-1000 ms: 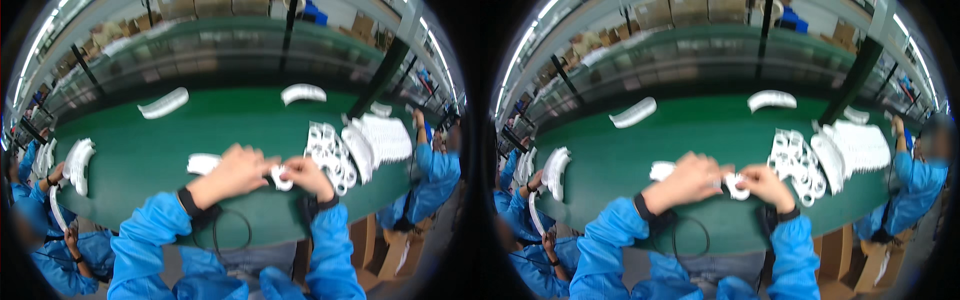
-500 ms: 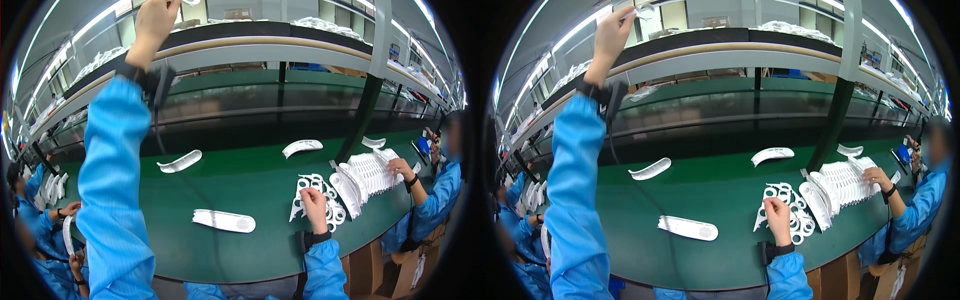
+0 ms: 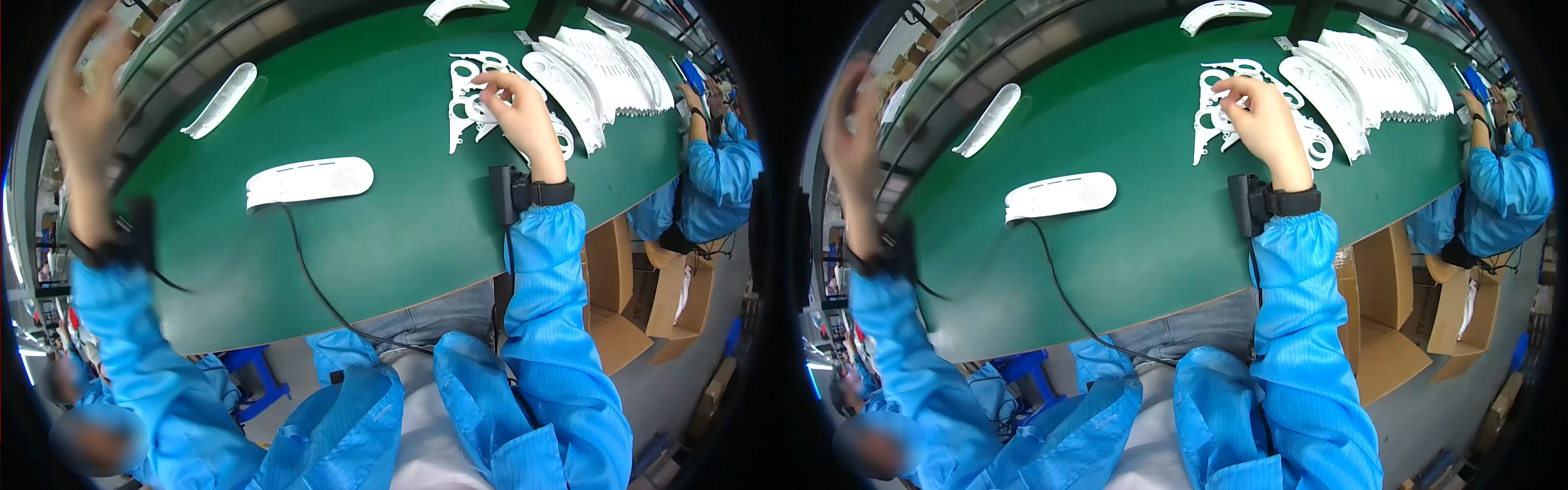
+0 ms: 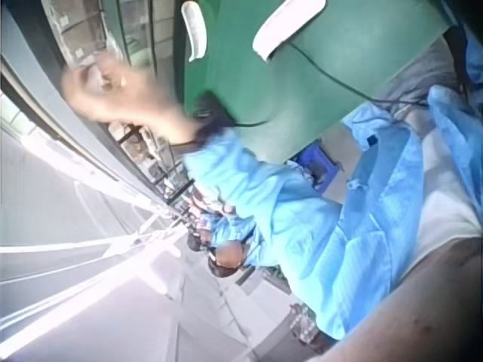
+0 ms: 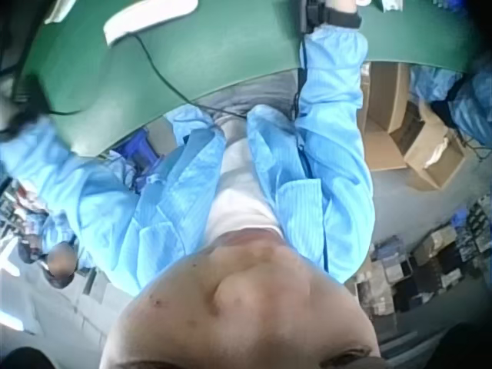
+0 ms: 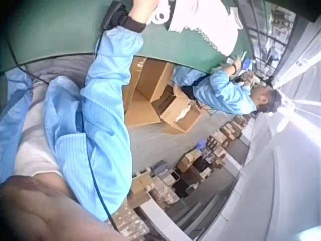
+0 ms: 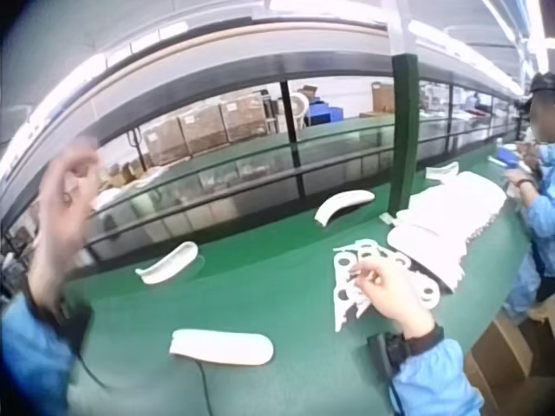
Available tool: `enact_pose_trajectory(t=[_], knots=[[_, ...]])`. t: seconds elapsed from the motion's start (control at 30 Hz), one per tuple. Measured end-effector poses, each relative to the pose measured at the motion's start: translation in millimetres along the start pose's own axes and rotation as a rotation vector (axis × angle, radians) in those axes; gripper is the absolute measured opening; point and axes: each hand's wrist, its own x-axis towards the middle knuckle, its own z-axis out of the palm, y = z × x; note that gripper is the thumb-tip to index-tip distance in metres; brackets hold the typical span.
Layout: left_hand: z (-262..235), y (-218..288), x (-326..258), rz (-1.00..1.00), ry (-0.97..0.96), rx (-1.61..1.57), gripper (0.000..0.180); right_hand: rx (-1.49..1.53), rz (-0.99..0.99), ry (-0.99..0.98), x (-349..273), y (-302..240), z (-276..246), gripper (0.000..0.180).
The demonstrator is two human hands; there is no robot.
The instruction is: Assembling white plastic housing parts at a factory workbench.
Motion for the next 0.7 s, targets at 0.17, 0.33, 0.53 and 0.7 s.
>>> enact_pose_trajectory(t=[0.17, 0.33, 0.53, 0.7], knots=[[57, 96, -123, -0.201, -0.54, -0.339, 0.042, -0.311, -0.14, -0.196, -21, -2, 8, 0.026], [72, 120, -169, -0.342, -0.779, -0.232, 0.052, -0.568, 0.0, -0.249, -25, -9, 16, 0.033], [73, 125, -175, -0.386, -0.669, -0.156, 0.052, -0.476, -0.112, -0.413, -22, -24, 40, 0.021], [77, 134, -172, -0.382, -0.688, -0.042, 0.054, -0.508, -0.23, -0.284, -22, -24, 45, 0.03]])
